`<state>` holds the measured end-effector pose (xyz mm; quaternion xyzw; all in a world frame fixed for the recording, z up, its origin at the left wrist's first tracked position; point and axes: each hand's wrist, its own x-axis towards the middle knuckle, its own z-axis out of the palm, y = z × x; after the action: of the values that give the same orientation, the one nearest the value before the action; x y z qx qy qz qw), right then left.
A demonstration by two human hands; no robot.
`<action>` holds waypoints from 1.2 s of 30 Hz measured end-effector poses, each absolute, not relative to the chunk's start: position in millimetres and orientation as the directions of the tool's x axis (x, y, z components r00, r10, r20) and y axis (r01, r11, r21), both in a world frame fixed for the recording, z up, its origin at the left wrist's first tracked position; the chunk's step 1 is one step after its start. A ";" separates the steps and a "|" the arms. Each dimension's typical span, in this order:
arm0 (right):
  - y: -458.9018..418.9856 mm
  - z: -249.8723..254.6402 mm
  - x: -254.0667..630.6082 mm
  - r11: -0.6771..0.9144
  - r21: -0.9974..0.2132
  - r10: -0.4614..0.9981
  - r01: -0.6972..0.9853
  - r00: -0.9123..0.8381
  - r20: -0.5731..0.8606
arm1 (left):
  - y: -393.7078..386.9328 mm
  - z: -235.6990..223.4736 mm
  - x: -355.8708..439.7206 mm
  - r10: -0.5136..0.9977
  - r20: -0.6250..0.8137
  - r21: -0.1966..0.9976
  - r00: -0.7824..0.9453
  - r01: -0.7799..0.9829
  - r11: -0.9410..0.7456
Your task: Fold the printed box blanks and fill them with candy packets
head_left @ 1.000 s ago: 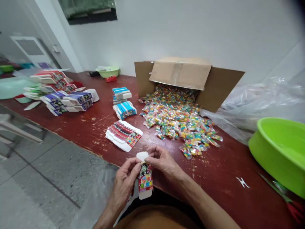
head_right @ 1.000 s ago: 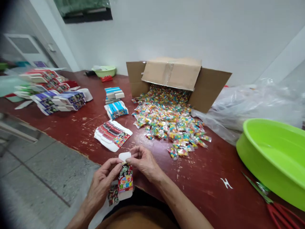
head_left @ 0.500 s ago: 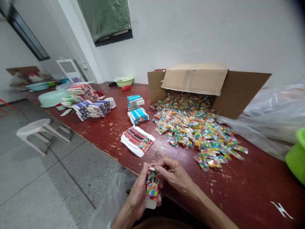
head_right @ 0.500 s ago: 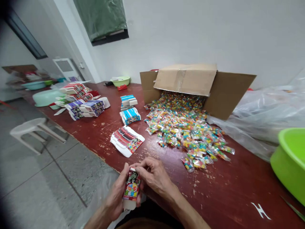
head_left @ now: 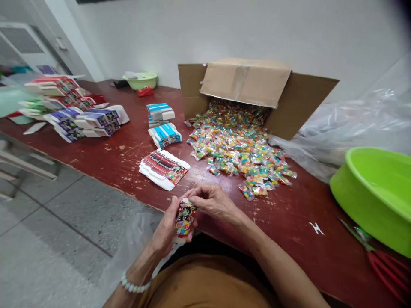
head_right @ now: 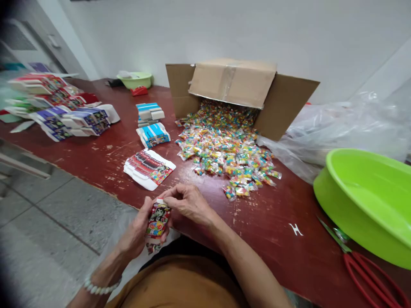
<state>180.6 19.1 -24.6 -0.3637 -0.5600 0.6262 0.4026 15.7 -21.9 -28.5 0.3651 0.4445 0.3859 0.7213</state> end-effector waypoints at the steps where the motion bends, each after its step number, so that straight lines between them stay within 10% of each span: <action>1: 19.1 -24.7 181.0 -0.042 -0.995 0.910 -0.096 -0.414 0.001 | -21.9 -29.0 15.5 0.882 -0.360 0.874 0.303 -0.221 0.433; 9: 10.5 -25.2 183.6 0.168 -0.986 0.888 0.024 -0.438 0.140 | -23.2 -39.7 18.0 0.903 -0.367 0.906 0.222 -0.132 0.401; 30: -2.2 -37.7 171.2 -0.102 -0.987 0.893 -0.123 -0.449 -0.037 | -23.5 -43.9 18.6 0.868 -0.413 0.818 0.275 -0.308 0.486; 36: 43.2 -44.8 197.0 0.304 -0.886 0.904 0.350 -0.399 0.153 | -32.5 -44.9 15.9 0.893 -0.395 0.746 0.216 -0.492 0.449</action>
<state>197.0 43.2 -44.8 -0.4285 -0.7318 0.4052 0.3417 15.9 -32.5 -44.9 0.2401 0.4173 0.4665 0.7420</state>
